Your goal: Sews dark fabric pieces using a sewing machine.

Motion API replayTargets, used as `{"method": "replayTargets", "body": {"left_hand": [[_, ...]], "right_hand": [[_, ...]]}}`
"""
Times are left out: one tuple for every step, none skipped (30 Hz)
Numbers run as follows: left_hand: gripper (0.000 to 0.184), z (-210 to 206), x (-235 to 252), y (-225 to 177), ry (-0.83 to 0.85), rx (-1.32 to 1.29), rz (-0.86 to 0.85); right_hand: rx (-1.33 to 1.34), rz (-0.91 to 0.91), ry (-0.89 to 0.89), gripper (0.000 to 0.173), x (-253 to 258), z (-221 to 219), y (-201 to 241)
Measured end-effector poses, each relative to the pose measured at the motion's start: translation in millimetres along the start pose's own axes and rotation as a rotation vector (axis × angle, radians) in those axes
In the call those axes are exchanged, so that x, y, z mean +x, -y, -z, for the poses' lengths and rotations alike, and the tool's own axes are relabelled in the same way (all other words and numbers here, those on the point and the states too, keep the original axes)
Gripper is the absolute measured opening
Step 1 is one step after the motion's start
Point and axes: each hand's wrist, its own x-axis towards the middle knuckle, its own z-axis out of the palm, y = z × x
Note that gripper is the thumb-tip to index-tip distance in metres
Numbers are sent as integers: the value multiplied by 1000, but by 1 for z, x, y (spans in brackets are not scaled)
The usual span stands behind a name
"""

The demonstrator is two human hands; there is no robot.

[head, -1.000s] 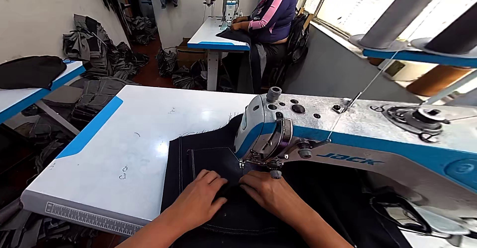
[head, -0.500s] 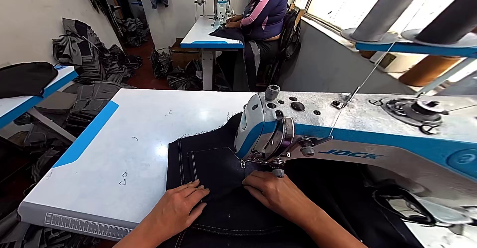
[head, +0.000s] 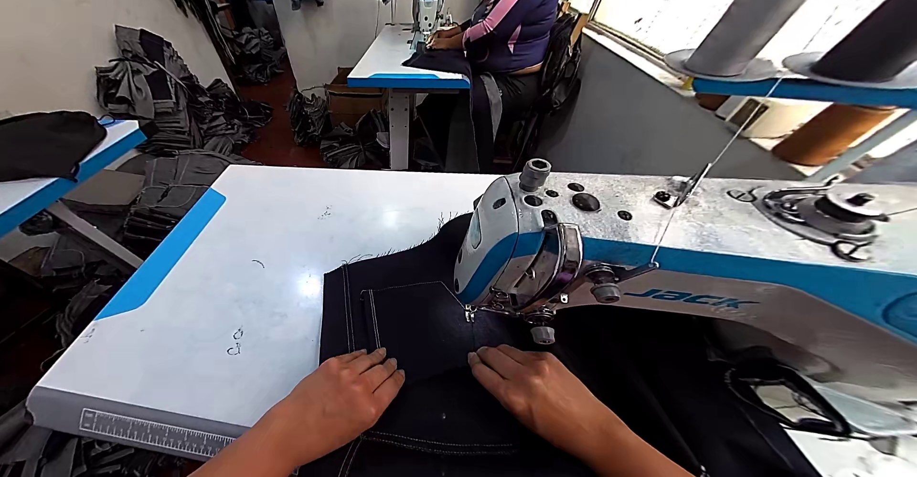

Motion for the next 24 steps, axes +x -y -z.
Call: {"method": "replayTargets", "body": {"left_hand": [[26, 8, 4, -1, 83, -12, 5], [27, 15, 8, 0, 163, -42, 15], [31, 21, 14, 2, 226, -79, 37], [33, 22, 22, 5, 248, -113, 63], [33, 18, 30, 10, 222, -135, 76], [29, 9, 38, 15, 167, -143, 66], [26, -2, 46, 20, 110, -161, 29], [27, -14, 53, 25, 83, -199, -19], [31, -24, 60, 30, 94, -254, -63], [36, -33, 64, 33, 127, -325, -99], [40, -40, 65, 36, 160, -394, -122], [42, -44, 65, 39, 183, -451, -132], [43, -46, 64, 41, 196, -490, -132], [43, -46, 62, 42, 204, -509, -131], [43, -46, 61, 42, 207, -519, -126], [43, -46, 61, 42, 208, -521, -120], [44, -47, 60, 42, 205, -519, -117], [44, -48, 60, 42, 209, -518, -117], [45, -47, 60, 42, 224, -519, -117], [46, -47, 61, 42, 236, -522, -115], [46, -47, 61, 41, 241, -524, -114], [46, -47, 60, 40, 235, -516, -118], [45, -48, 59, 39, 217, -508, -127], [44, -50, 58, 39, 189, -505, -137]], "right_hand": [[-9, -5, 30, 22, 2, 2, 2], [-26, -5, 57, 22, 3, 4, 5], [-43, -1, 80, 22, 4, 5, 7], [-59, 2, 96, 21, 5, 5, 9], [-69, 4, 106, 21, 5, 6, 10], [-72, 4, 110, 21, 4, 6, 11], [-68, 1, 112, 21, 4, 6, 12], [-61, -4, 110, 22, 3, 6, 12], [-49, -18, 108, 22, 1, 5, 11], [-26, -43, 102, 23, -2, 5, 10], [7, -80, 92, 24, -7, 4, 9], [57, -127, 75, 26, -13, 3, 8], [125, -176, 61, 29, -19, 2, 8], [197, -218, 49, 30, -25, 2, 7], [254, -250, 43, 31, -31, 1, 7], [296, -270, 35, 32, -35, 0, 6], [328, -282, 25, 32, -38, -2, 4], [360, -284, 15, 32, -41, -4, 3], [388, -280, 5, 32, -43, -7, 1], [406, -272, -5, 32, -45, -8, -2], [416, -261, -10, 32, -46, -10, -3], [421, -254, -13, 32, -47, -10, -5], [423, -248, -13, 32, -47, -10, -5], [420, -243, -12, 32, -48, -10, -5]]}}
